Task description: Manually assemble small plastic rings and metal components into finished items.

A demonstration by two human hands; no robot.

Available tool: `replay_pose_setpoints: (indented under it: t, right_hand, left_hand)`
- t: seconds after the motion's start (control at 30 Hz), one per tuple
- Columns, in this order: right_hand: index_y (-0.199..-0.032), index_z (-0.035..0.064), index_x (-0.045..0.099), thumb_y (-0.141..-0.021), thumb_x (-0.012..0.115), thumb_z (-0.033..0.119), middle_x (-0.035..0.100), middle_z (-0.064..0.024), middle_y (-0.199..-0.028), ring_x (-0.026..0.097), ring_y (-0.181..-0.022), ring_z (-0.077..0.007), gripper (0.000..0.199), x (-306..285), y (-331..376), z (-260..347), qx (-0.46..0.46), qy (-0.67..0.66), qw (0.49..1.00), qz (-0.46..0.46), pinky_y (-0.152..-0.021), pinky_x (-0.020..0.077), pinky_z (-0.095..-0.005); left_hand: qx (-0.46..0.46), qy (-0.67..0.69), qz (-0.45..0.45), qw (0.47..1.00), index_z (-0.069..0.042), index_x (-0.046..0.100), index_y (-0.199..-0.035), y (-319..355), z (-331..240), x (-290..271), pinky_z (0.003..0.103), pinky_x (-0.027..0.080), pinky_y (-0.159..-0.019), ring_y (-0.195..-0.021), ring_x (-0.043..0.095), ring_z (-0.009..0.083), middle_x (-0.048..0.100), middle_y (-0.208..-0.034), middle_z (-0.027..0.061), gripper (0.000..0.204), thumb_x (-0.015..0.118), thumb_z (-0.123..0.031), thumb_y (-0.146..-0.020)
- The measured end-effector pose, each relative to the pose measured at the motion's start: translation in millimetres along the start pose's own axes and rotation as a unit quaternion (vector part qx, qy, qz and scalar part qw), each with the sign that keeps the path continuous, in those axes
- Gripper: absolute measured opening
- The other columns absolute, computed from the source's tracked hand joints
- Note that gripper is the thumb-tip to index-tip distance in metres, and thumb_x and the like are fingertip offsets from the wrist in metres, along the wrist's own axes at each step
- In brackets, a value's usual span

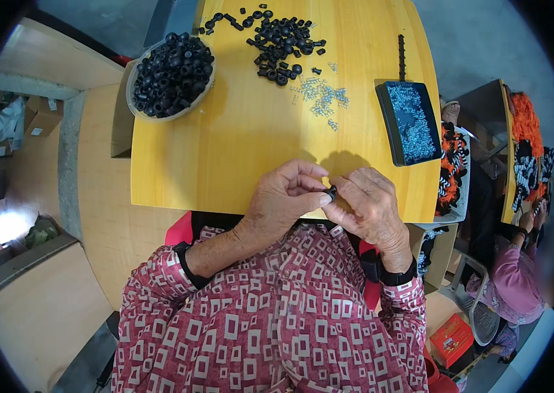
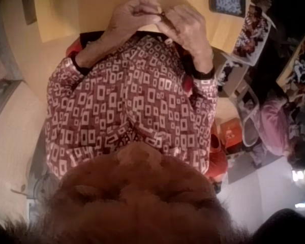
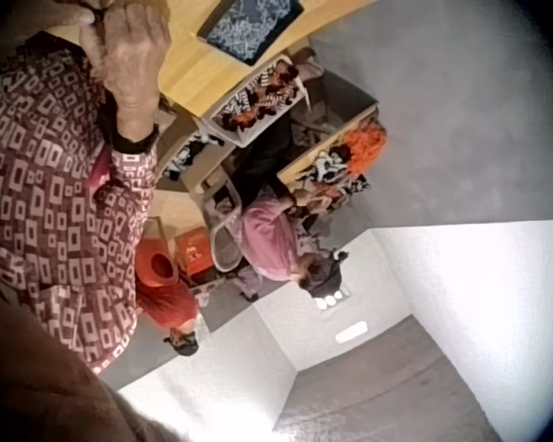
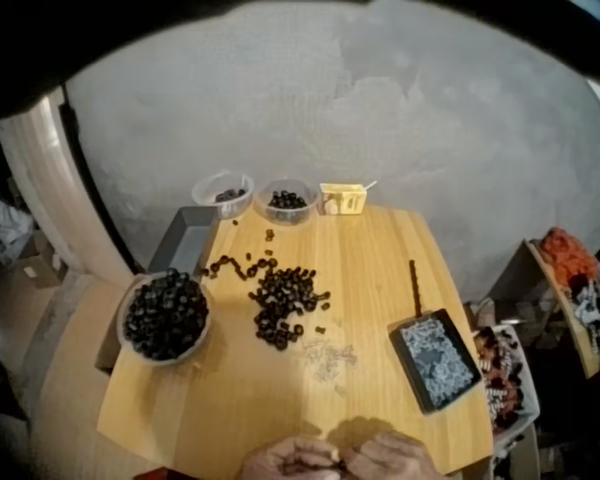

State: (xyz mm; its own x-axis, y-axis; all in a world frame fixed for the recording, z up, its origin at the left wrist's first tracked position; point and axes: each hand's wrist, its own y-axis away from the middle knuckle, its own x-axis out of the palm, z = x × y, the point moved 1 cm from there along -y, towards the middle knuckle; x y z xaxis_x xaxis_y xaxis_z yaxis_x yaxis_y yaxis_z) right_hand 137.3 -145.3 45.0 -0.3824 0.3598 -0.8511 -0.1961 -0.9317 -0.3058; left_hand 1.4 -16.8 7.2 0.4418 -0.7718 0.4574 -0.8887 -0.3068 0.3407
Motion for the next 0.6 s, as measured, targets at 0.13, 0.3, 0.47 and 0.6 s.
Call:
replay_pose_setpoints:
  t: [0.13,0.3,0.47,0.6]
  right_hand:
    - [-0.082,0.0018,0.063,-0.072,0.079,0.017,0.056,-0.0081,-0.074,0.06,-0.067,-0.026,0.024,0.6,0.7,-3.0,-0.03,-0.029,0.999,0.006,-0.063,0.0508,-0.0378]
    - [-0.074,0.0036,0.058,-0.071,0.079,0.016,0.051,-0.0074,-0.069,0.057,-0.063,-0.025,0.024,-1.1,1.3,-3.1,-0.034,-0.048,0.998,0.018,-0.058,0.0487,-0.0373]
    - [-0.068,0.0049,0.055,-0.07,0.078,0.014,0.048,-0.0064,-0.066,0.055,-0.06,-0.0238,0.025,-5.3,1.5,0.1,-0.037,-0.04,0.998,0.033,-0.055,0.0475,-0.0364]
    - [-0.066,0.0051,0.056,-0.07,0.076,0.014,0.049,-0.0063,-0.066,0.055,-0.059,-0.0233,0.023,-9.5,-1.8,3.6,-0.054,-0.018,0.997,0.055,-0.054,0.0474,-0.036]
  left_hand:
    - [-0.028,-0.018,0.016,0.999,-0.001,0.059,-0.117,0.0,-2.5,-1.3,0.021,0.054,-0.08,-0.089,0.065,0.0083,0.068,-0.099,0.0048,0.032,0.071,0.001,-0.087]
    - [-0.029,-0.011,0.033,0.999,-0.001,0.061,-0.113,0.0,0.4,-3.2,0.022,0.054,-0.079,-0.088,0.065,0.0085,0.069,-0.099,0.0056,0.03,0.072,0.0,-0.086]
    - [-0.035,-0.005,0.055,0.998,-0.001,0.062,-0.11,-0.8,1.3,-4.6,0.022,0.054,-0.078,-0.088,0.065,0.0084,0.069,-0.095,0.0047,0.028,0.074,0.001,-0.084]
    - [-0.054,-0.027,0.061,0.996,-0.002,0.062,-0.109,-1.9,-1.1,-5.1,0.022,0.053,-0.078,-0.086,0.065,0.0083,0.07,-0.094,0.0044,0.029,0.074,0.002,-0.083]
